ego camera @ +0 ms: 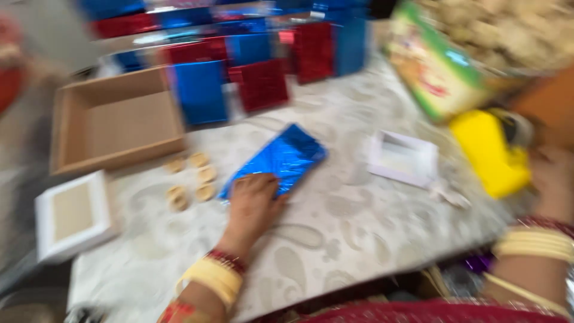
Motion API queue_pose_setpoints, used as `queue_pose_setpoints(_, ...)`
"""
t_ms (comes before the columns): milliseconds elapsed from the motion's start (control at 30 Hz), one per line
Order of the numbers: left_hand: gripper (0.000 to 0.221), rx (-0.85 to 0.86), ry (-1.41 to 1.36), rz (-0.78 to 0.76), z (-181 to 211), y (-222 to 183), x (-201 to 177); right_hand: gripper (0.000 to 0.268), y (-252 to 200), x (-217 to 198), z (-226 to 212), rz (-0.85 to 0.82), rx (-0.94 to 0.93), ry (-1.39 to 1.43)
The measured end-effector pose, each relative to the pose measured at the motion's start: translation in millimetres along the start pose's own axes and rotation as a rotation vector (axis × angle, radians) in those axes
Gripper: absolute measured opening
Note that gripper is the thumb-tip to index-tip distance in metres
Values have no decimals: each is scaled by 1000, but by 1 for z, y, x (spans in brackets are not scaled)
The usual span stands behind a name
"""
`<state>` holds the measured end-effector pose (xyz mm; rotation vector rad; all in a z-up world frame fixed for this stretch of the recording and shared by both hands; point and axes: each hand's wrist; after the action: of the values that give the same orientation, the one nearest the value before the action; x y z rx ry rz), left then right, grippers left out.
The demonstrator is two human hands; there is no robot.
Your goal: Packing small wooden components into boxes and wrapping them in blue foil.
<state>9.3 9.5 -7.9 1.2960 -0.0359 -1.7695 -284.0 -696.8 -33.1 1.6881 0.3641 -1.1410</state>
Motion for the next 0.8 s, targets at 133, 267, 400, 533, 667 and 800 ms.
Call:
queue_pose_setpoints(133,29,9,49,11,7,6,-7,13,-70,-31,-72,-9,170,-150)
queue_pose_setpoints(267,34,-30,199,28,11,6,-13,6,-60,-84,-128,134,132,-115)
queue_pose_setpoints(400,34,-37,281,26,9,4,-13,7,-66,-99,-134,151,155,34)
queue_pose_setpoints(533,35,-52,301,24,5,3,-8,4,-67,-105,-136,138,279,356)
queue_pose_setpoints(667,35,-75,323,9,4,2,-8,7,-77,-104,-119,291,346,908)
queue_pose_setpoints(800,36,-74,319,13,3,1,-9,9,-94,-104,-115,108,397,679)
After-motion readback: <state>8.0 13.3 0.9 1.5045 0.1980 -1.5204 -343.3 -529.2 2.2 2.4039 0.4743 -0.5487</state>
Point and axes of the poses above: each hand's wrist, its own y-axis towards the middle knuckle, its own x-axis out of the palm, z = x × y, and after that the axes turned 12 degrees about -x, right-handed
